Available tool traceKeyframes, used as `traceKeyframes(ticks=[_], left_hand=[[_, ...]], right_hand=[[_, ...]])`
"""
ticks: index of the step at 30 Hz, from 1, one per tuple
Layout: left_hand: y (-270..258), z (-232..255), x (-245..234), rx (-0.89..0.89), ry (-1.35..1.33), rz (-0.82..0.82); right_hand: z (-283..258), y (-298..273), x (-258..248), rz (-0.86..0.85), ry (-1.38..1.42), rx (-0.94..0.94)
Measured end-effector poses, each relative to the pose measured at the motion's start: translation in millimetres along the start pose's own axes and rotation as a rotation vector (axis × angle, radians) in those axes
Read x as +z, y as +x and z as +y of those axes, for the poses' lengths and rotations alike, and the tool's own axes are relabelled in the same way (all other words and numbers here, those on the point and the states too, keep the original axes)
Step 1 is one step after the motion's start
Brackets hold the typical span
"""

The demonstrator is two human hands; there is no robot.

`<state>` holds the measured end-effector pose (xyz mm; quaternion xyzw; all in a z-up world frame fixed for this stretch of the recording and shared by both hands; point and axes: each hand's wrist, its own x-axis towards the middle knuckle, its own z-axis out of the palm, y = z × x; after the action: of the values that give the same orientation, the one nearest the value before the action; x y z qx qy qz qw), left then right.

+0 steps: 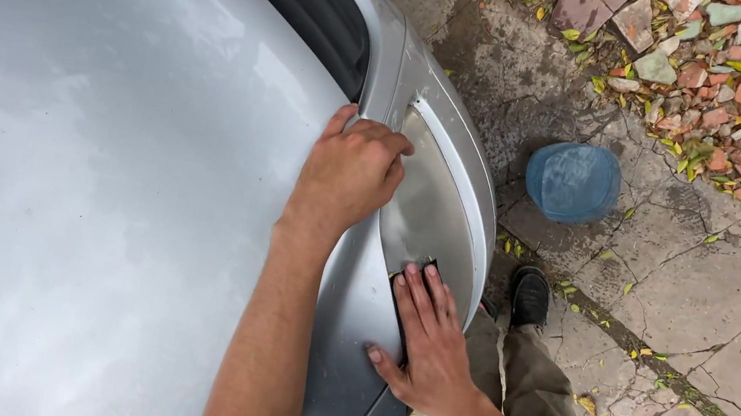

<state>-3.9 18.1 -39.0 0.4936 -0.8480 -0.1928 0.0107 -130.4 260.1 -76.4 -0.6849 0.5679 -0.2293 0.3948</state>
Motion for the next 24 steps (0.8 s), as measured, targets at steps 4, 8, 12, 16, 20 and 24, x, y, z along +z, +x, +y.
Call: traceKeyframes(ticks=[4,8,12,16,20,24], left_hand=[[2,-15,13,0.014,-0.046,-0.128],[-1,-11,0,0.010,-0.045,-0.137],[-1,-9,1,-0.016,-0.072,-0.160],[-4,-9,2,0.020,-0.048,-0.124],[-5,-3,-4,-0.006,-0.058,-0.136],[-2,-6,-4,-0.014,-0.054,-0.136]], right_hand=[[21,69,-7,0.036,-0.004,-0.047],[11,31,-3,0.041,0.024,-0.007],[20,1,18,0.037,-0.050,-0.006],[9,80,-12,0.085,0.006,-0.068],[2,10,2,0.049,0.015,-0.031],[17,31,11,0.087,-0.019,-0.072]])
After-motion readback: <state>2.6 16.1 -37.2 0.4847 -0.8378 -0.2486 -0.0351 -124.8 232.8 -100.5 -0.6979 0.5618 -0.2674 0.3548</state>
